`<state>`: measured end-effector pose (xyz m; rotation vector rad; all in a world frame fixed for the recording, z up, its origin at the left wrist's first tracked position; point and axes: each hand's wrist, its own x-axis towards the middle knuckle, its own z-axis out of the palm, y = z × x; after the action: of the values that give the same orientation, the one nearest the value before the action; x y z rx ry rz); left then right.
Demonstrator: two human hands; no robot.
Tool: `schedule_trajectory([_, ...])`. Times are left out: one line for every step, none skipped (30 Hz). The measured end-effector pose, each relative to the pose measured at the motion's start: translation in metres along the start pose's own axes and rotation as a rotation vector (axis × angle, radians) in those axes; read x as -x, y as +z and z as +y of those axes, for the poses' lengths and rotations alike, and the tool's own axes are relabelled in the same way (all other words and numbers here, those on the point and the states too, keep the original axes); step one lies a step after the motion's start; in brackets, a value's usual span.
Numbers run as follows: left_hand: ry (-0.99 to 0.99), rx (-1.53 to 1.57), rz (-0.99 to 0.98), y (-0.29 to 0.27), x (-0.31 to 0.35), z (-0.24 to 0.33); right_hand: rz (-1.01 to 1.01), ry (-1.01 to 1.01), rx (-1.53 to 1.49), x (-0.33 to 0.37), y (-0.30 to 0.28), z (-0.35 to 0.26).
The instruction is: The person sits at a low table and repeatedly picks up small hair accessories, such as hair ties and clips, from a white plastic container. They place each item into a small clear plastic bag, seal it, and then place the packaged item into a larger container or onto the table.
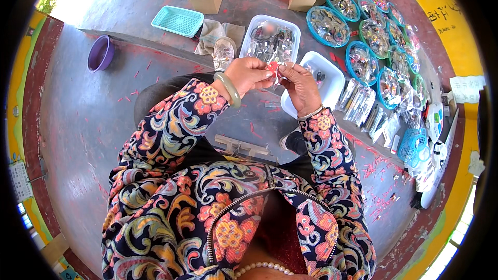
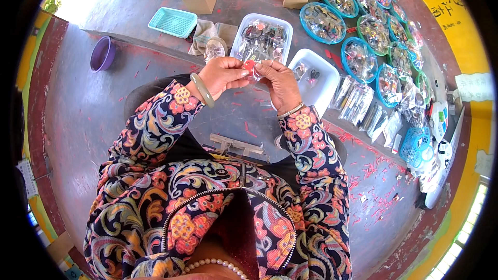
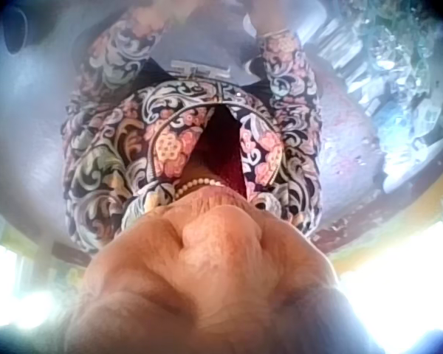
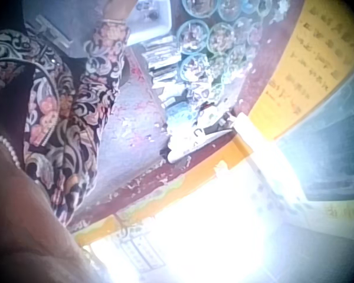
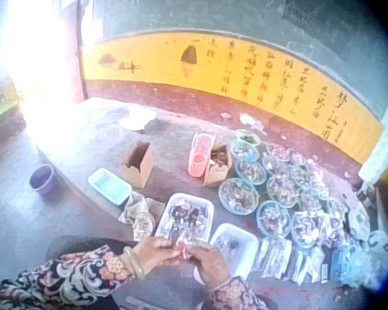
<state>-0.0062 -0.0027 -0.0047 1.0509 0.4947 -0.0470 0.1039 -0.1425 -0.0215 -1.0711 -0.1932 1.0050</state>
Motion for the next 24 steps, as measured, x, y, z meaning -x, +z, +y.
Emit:
schedule_trajectory([-0.006, 0.021, -0.004, 0.002, 0.002, 0.003, 0.002, -0.014, -0.009, 0.000, -0.001, 0.000])
schedule_trajectory([-0.012, 0.042, -0.008, 0.004, 0.003, 0.005, 0.007, -0.017, -0.009, 0.000, -0.002, 0.001])
schedule_trajectory([-0.015, 0.044, -0.007, 0.004, 0.002, 0.005, 0.013, -0.019, -0.009, -0.001, -0.004, 0.002])
schedule_trajectory([-0.016, 0.047, -0.007, 0.004, 0.003, 0.005, 0.017, -0.022, -0.009, -0.002, -0.005, 0.003])
schedule_trajectory([-0.017, 0.049, -0.006, 0.004, 0.003, 0.005, 0.027, -0.022, 0.000, -0.002, -0.004, 0.002])
schedule_trajectory([-0.013, 0.045, -0.003, 0.004, 0.003, 0.006, 0.037, -0.022, 0.010, -0.001, -0.003, 0.002])
schedule_trajectory([-0.008, 0.039, 0.003, 0.005, 0.004, 0.006, 0.045, -0.021, 0.018, 0.000, -0.002, 0.001])
schedule_trajectory([-0.003, 0.034, 0.008, 0.005, 0.004, 0.007, 0.045, -0.022, 0.005, 0.001, 0.001, -0.001])
schedule_trajectory([0.005, 0.031, 0.006, 0.004, 0.003, 0.006, 0.045, -0.023, -0.007, 0.003, 0.005, -0.005])
schedule_trajectory([0.015, 0.028, 0.003, 0.004, 0.003, 0.005, 0.044, -0.024, -0.019, 0.004, 0.008, -0.007])
schedule_trajectory([0.024, 0.026, 0.001, 0.004, 0.002, 0.004, 0.019, -0.025, -0.030, 0.004, 0.006, -0.007])
schedule_trajectory([0.022, 0.000, 0.008, 0.004, 0.003, 0.004, -0.006, -0.026, -0.041, 0.003, 0.003, -0.007])
schedule_trajectory([0.019, -0.026, 0.012, 0.005, 0.003, 0.005, -0.028, -0.027, -0.052, 0.003, 0.001, -0.007])
schedule_trajectory([0.015, -0.052, 0.017, 0.006, 0.003, 0.005, -0.032, -0.028, -0.054, 0.003, 0.001, -0.007])
schedule_trajectory([0.023, -0.089, 0.029, 0.007, 0.004, 0.007, -0.035, -0.028, -0.055, 0.003, 0.001, -0.007])
schedule_trajectory([0.030, -0.125, 0.039, 0.009, 0.006, 0.009, -0.037, -0.029, -0.056, 0.003, 0.001, -0.008])
schedule_trajectory([0.037, -0.161, 0.049, 0.010, 0.006, 0.009, -0.037, -0.017, -0.050, 0.003, 0.002, -0.008])
schedule_trajectory([0.055, -0.196, 0.055, 0.010, 0.005, 0.009, -0.037, -0.005, -0.043, 0.004, 0.003, -0.010])
schedule_trajectory([0.074, -0.232, 0.062, 0.010, 0.005, 0.008, -0.039, 0.006, -0.037, 0.004, 0.004, -0.010])
schedule_trajectory([0.092, -0.267, 0.070, 0.011, 0.005, 0.009, -0.046, 0.010, -0.039, 0.004, 0.004, -0.010])
schedule_trajectory([0.097, -0.330, 0.078, 0.011, 0.005, 0.009, -0.053, 0.013, -0.042, 0.004, 0.004, -0.009])
schedule_trajectory([0.100, -0.394, 0.086, 0.013, 0.006, 0.011, -0.059, 0.018, -0.045, 0.003, 0.004, -0.008])
schedule_trajectory([0.103, -0.458, 0.094, 0.014, 0.007, 0.012, -0.055, 0.011, -0.060, 0.003, 0.004, -0.007])
schedule_trajectory([0.098, -0.412, 0.098, 0.015, 0.007, 0.012, -0.050, 0.004, -0.074, 0.002, 0.004, -0.006])
